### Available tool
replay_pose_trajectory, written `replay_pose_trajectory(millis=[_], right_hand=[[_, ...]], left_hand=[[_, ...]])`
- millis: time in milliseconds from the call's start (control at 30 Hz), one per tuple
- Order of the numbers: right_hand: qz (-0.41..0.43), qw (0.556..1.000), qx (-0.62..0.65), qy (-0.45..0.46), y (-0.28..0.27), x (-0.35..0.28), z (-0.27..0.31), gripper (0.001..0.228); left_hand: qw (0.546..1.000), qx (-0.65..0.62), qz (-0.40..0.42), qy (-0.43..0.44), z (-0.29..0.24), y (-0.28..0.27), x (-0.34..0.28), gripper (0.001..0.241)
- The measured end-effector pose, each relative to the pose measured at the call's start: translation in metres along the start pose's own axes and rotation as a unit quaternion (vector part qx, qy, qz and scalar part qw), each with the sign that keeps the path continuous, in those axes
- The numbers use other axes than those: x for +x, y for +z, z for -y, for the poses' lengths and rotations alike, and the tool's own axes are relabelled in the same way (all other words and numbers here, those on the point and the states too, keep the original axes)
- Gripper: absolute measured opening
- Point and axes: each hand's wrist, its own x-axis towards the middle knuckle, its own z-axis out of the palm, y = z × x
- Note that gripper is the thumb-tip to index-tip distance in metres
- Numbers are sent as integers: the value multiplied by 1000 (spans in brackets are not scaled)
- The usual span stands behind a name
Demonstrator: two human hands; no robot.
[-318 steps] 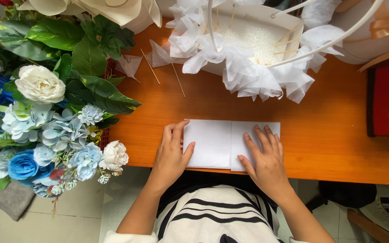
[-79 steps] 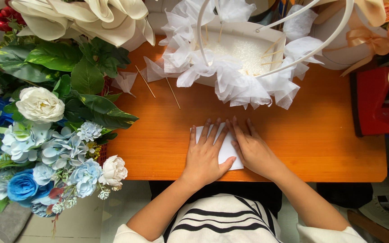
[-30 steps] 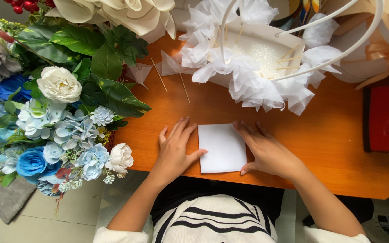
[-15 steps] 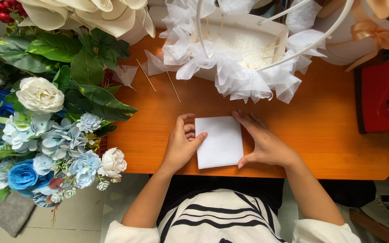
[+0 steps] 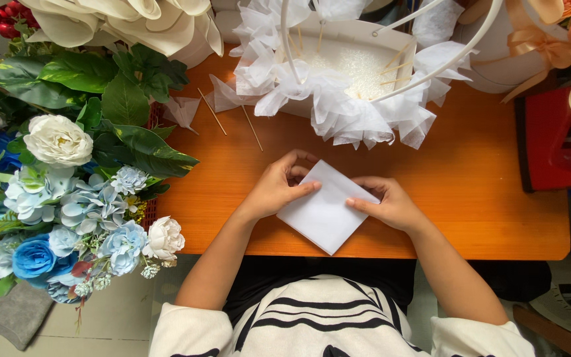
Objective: The person folds a large sheet of white tissue paper multiple times on an orange table, smoothing the creases with their hands. They then use scissors to trim the folded paper into a smaller shape.
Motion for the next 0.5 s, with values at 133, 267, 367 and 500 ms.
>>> replay_pose_trajectory(millis=[133, 267, 367, 500], right_hand=[[8, 1000, -16, -6, -1, -1, -2, 28], [-29, 999, 14, -11, -4, -1, -6, 22], [-31, 999, 29, -6, -10, 0, -20, 23], [8, 997, 74, 0, -8, 1, -17, 38]], left_hand=[[999, -33, -3, -20, 6, 2, -5, 44], [999, -23, 18, -24, 18, -9, -10, 49], [1000, 10, 16, -21, 15, -12, -12, 41], [999, 32, 19, -19, 13, -12, -12, 31]])
